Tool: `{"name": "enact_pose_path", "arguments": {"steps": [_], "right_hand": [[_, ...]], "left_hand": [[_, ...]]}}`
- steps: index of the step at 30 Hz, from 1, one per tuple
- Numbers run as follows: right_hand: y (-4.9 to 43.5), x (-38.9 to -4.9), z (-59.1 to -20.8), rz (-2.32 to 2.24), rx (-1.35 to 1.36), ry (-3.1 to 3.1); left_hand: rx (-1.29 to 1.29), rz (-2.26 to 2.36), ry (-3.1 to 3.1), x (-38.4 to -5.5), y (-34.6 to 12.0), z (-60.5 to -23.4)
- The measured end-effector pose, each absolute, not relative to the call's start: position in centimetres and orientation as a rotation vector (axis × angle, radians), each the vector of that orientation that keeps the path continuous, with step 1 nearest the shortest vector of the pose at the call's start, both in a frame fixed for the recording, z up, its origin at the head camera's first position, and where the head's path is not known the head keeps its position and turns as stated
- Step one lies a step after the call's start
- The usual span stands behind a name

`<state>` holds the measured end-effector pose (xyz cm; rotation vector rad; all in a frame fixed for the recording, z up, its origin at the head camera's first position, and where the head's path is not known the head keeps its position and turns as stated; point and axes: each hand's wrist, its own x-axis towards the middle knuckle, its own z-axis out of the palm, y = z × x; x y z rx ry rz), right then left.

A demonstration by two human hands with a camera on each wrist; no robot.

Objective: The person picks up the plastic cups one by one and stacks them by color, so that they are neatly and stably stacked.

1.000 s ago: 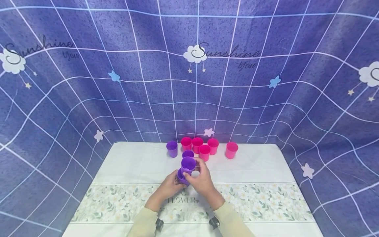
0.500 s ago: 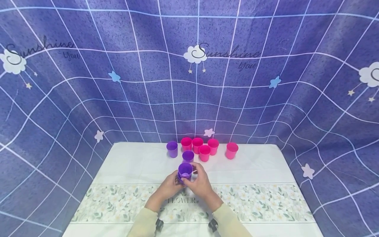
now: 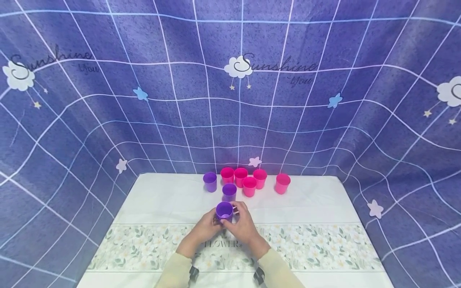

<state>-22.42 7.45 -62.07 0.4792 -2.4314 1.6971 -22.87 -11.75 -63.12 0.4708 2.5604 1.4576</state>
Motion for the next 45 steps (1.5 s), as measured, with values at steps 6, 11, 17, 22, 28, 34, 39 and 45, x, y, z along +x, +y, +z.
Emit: {"name": "enact_pose_path", "arguments": {"steps": [6,11,17,22,28,34,39,45], "right_hand": [[7.6,-22.1,-62.2,1.725,0.519,-2.437],[8.2,-21.9,-62.5,1.776,0.574,-2.371],[8.4,-22.1,-62.9,1.775,0.408,-2.321],[8.4,-22.9,-63.0,1.737,0.295,-2.289],[8.4,-24.3,-63.0,1.729,0.282,-2.305],[8.2,-25.7,-63.1,1.776,0.297,-2.334],[7.8,-26.9,-63.3,1.854,0.334,-2.316],[7.2,-28.1,-63.7,1.926,0.299,-2.360]], "left_hand": [[0.483,1.499,2.528,-22.7,-11.9,-63.0],[0.477,1.471,2.538,-22.4,-12.3,-62.9],[0.485,1.448,2.551,-22.1,-12.7,-63.2],[0.461,1.455,2.556,-21.9,-12.9,-63.4],[0.451,1.462,2.566,-21.7,-13.4,-63.6],[0.433,1.460,2.565,-21.5,-14.0,-63.4],[0.398,1.436,2.576,-21.4,-14.3,-63.1],[0.395,1.406,2.612,-21.4,-14.4,-62.6]]}}
